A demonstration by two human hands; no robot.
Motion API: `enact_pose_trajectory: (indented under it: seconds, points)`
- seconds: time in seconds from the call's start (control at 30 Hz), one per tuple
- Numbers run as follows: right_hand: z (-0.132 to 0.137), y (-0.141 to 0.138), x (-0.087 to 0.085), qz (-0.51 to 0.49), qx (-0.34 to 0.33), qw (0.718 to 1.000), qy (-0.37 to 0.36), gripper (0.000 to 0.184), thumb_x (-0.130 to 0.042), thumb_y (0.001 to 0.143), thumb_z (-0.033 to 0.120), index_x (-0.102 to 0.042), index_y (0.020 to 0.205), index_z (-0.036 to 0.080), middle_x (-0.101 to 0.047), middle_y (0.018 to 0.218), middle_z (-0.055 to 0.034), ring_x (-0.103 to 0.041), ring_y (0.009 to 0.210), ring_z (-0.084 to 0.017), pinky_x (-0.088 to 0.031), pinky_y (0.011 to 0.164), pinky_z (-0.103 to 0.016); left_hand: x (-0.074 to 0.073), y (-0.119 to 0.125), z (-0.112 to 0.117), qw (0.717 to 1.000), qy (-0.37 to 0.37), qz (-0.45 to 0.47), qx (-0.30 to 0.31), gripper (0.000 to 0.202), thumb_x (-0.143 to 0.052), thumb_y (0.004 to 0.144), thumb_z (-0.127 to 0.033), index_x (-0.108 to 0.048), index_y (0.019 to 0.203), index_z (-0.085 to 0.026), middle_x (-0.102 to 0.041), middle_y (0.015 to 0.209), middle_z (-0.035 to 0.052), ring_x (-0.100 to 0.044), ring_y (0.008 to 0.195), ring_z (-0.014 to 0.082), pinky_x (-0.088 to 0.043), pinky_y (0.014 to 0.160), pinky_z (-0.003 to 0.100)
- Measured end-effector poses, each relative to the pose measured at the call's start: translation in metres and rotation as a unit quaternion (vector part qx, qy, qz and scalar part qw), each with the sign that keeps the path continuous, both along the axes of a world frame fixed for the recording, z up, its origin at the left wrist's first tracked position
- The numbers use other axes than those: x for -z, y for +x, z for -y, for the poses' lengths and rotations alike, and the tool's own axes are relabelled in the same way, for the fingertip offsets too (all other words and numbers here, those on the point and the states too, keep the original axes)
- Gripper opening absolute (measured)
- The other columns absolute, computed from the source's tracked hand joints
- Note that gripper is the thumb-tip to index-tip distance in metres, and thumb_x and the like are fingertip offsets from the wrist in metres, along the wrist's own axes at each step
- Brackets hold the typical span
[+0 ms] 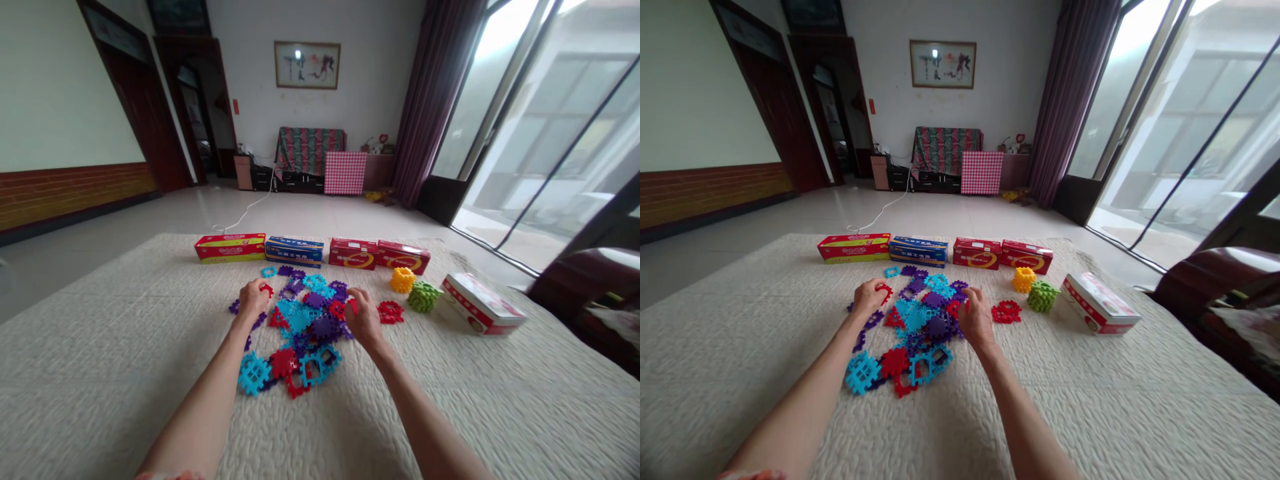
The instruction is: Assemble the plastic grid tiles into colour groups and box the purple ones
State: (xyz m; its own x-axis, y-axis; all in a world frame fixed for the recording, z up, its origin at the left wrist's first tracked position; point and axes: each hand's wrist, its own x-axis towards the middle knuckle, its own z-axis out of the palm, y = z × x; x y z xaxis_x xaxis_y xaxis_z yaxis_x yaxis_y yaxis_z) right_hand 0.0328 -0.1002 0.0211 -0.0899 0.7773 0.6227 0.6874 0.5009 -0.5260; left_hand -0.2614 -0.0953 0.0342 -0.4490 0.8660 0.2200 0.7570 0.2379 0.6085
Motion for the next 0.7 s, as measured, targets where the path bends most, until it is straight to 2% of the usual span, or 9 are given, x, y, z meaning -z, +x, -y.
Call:
enact_pose_trajectory:
  seconds: [0.1, 0.17, 0.27, 0.43, 0.57, 0.7]
  points:
    - [0.001, -0.029, 0.002, 0.025, -0.047, 0.998, -0.025, 0.034, -0.046, 0.078, 0.013, -0.062, 0.108, 0.019, -0.063, 0.112, -0.0089, -0.058, 0.105, -0.021, -0.045, 0.095, -0.036, -0.002, 0.001, 0.014, 0.986, -0.017, 0.163, 0.036, 0.040, -0.059, 0.071, -0.016, -0.067, 0.110, -0.016, -0.073, 0.083, 0.0023, -0.067, 0.073, 0.0154, -0.050, 0.068, 0.023]
    - [0.001, -0.044, 0.001, 0.041, -0.073, 0.996, -0.039, 0.035, -0.046, 0.078, 0.011, -0.063, 0.107, 0.018, -0.064, 0.112, -0.0091, -0.058, 0.106, -0.021, -0.044, 0.096, -0.035, 0.001, 0.005, 0.022, 0.975, -0.042, 0.197, 0.089, 0.038, -0.058, 0.071, -0.015, -0.069, 0.107, -0.017, -0.073, 0.079, 0.0007, -0.066, 0.069, 0.0141, -0.049, 0.065, 0.022]
    - [0.002, -0.061, -0.005, 0.075, -0.096, 0.991, -0.062, 0.036, -0.047, 0.077, 0.010, -0.064, 0.108, 0.018, -0.064, 0.113, -0.0090, -0.057, 0.107, -0.021, -0.042, 0.097, -0.033, 0.011, 0.014, 0.028, 0.984, -0.046, 0.108, 0.137, 0.032, -0.057, 0.072, -0.013, -0.072, 0.099, -0.021, -0.074, 0.091, 0.0013, -0.066, 0.084, 0.0148, -0.049, 0.077, 0.022]
    - [-0.007, -0.082, -0.020, 0.154, -0.099, 0.979, -0.087, 0.034, -0.047, 0.081, 0.014, -0.063, 0.111, 0.018, -0.065, 0.112, -0.0098, -0.056, 0.108, -0.023, -0.040, 0.096, -0.033, 0.024, 0.024, 0.030, 0.990, -0.031, -0.055, 0.128, 0.038, -0.056, 0.076, -0.014, -0.068, 0.112, -0.021, -0.070, 0.099, 0.0063, -0.063, 0.095, 0.0179, -0.045, 0.089, 0.027]
    - [-0.023, -0.098, -0.027, 0.243, -0.074, 0.959, -0.125, 0.037, -0.047, 0.084, 0.019, -0.061, 0.118, 0.018, -0.064, 0.116, -0.0117, -0.056, 0.109, -0.024, -0.040, 0.093, -0.033, 0.021, 0.033, 0.035, 0.987, -0.035, -0.107, 0.113, 0.039, -0.053, 0.080, -0.015, -0.064, 0.116, -0.020, -0.066, 0.109, 0.0093, -0.059, 0.107, 0.0189, -0.041, 0.096, 0.027]
    - [-0.036, -0.108, -0.024, 0.286, -0.041, 0.942, -0.171, 0.031, -0.049, 0.081, 0.021, -0.067, 0.106, 0.014, -0.066, 0.103, -0.0172, -0.061, 0.099, -0.029, -0.043, 0.084, -0.039, 0.017, 0.044, 0.039, 0.987, -0.057, -0.125, 0.084, 0.039, -0.049, 0.082, -0.015, -0.062, 0.119, -0.019, -0.064, 0.108, 0.0114, -0.060, 0.104, 0.0204, -0.044, 0.092, 0.028]
